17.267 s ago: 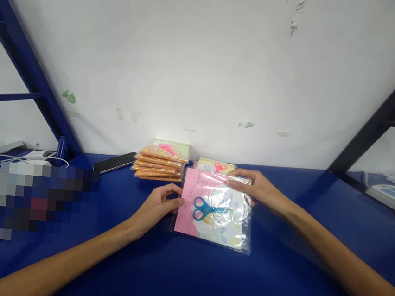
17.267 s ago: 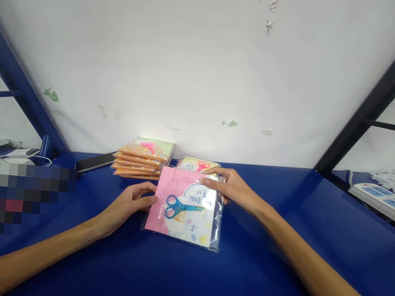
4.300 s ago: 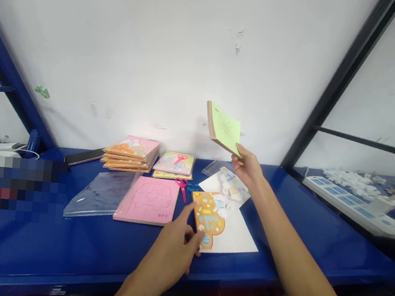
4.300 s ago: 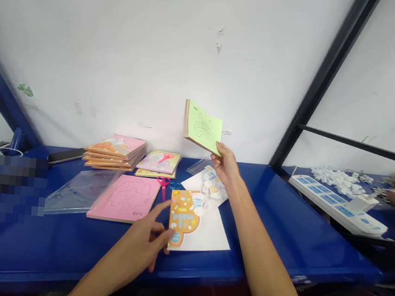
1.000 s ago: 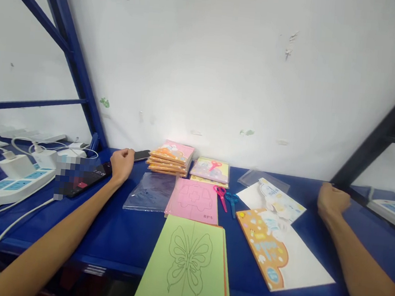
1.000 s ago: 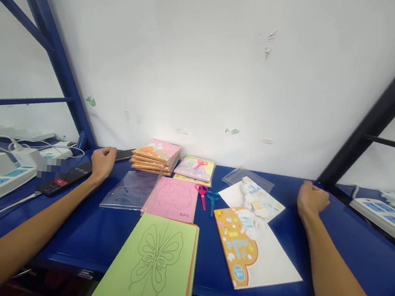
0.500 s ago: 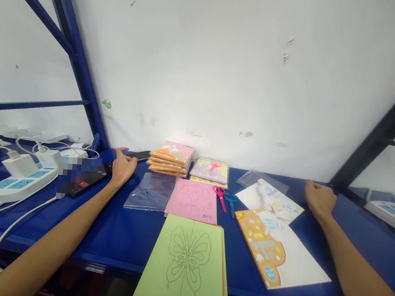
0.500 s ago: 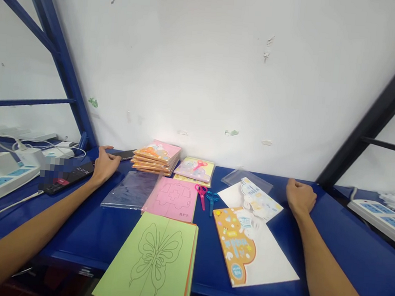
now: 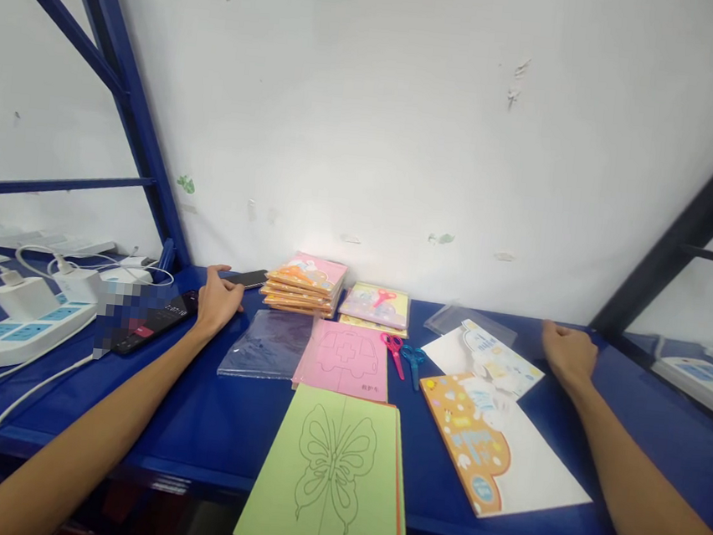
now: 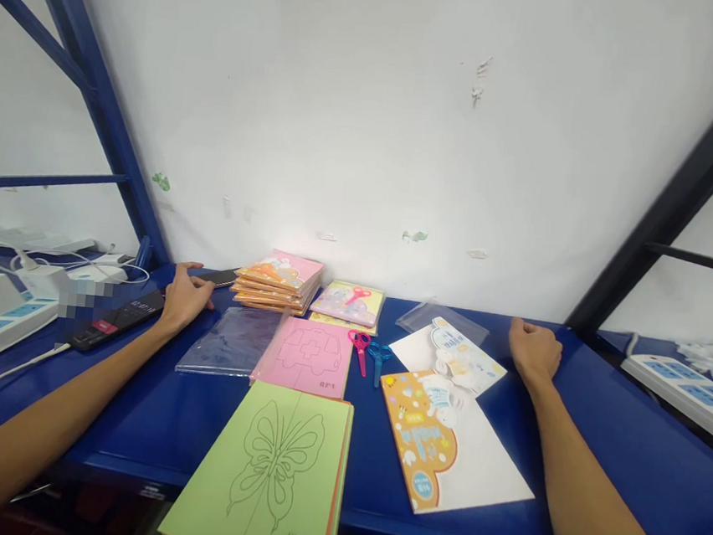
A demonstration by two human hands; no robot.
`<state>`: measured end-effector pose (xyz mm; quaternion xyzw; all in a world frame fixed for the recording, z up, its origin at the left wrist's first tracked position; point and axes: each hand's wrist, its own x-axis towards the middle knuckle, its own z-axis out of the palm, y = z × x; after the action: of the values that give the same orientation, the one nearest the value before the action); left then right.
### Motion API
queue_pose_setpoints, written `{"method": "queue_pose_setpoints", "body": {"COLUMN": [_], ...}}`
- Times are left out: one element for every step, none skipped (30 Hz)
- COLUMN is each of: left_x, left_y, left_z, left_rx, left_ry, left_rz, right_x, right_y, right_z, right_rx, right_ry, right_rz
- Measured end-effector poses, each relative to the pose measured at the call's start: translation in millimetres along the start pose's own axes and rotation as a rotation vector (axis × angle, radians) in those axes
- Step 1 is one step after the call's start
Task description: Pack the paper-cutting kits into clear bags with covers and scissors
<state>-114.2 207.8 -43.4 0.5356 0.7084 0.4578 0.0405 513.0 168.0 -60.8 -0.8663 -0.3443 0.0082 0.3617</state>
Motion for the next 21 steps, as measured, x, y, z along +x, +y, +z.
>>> {"method": "queue_pose_setpoints", "body": {"left_x": [-0.3,-0.6,-1.0,-1.4,-1.8,-2.2,-2.5,-2.8,-3.0,-3.1,-3.1,-3.0,-2.8,-2.5,-2.3,-2.0,-1.8,-1.7,-1.6,-1.7,-1.9], "left_y": [0.3,0.7,1.1,1.6,2.0,2.4,2.7,2.9,3.0,2.9,2.7,2.4,1.9,1.4,0.9,0.5,0.2,0.1,0.2,0.5,0.9], "left_z": [-0.2,-0.5,-0.6,-0.7,-0.7,-0.7,-0.7,-0.6,-0.5,-0.3,0.0,0.3,0.6,1.0,1.4,1.8,2.1,2.3,2.4,2.4,2.3], "left_rx": [0.0,0.0,0.0,-0.001,-0.002,-0.002,-0.002,0.0,0.002,0.003,0.004,0.004,0.003,0.002,0.0,-0.001,-0.002,-0.003,-0.004,-0.004,-0.003], "left_ry": [0.001,0.002,0.002,0.002,0.001,0.001,0.002,0.004,0.008,0.012,0.015,0.018,0.021,0.022,0.021,0.018,0.015,0.01,0.005,0.0,-0.003], "left_rz": [-0.001,-0.002,-0.003,-0.003,-0.002,-0.002,-0.002,-0.003,-0.004,-0.004,-0.005,-0.006,-0.006,-0.007,-0.006,-0.005,-0.004,-0.003,-0.003,-0.004,-0.005], "right_x": [-0.1,-0.3,-0.4,-0.4,-0.4,-0.3,-0.1,0.2,0.6,1.1,1.7,2.4,3.1,3.7,4.3,4.7,5.0,5.1,5.0,4.8,4.5], "right_y": [0.0,0.0,-0.1,-0.1,-0.1,0.0,0.1,0.4,0.7,1.1,1.6,2.2,2.7,3.2,3.6,3.9,4.1,4.1,4.1,4.0,3.8], "right_z": [-0.1,-0.3,-0.6,-0.8,-1.0,-1.1,-1.2,-1.1,-1.0,-0.8,-0.6,-0.4,-0.2,0.0,0.2,0.4,0.6,0.8,1.0,1.2,1.4], "right_rx": [-0.001,-0.001,-0.001,-0.001,-0.001,0.0,0.001,0.002,0.005,0.009,0.014,0.019,0.024,0.028,0.029,0.03,0.03,0.029,0.028,0.026,0.023], "right_ry": [-0.004,-0.008,-0.012,-0.016,-0.019,-0.022,-0.027,-0.03,-0.032,-0.031,-0.029,-0.025,-0.018,-0.012,-0.007,-0.003,-0.001,-0.001,-0.002,-0.004,-0.007], "right_rz": [-0.004,-0.008,-0.012,-0.015,-0.016,-0.017,-0.017,-0.017,-0.016,-0.014,-0.01,-0.005,0.004,0.014,0.025,0.033,0.038,0.038,0.034,0.027,0.02]}}
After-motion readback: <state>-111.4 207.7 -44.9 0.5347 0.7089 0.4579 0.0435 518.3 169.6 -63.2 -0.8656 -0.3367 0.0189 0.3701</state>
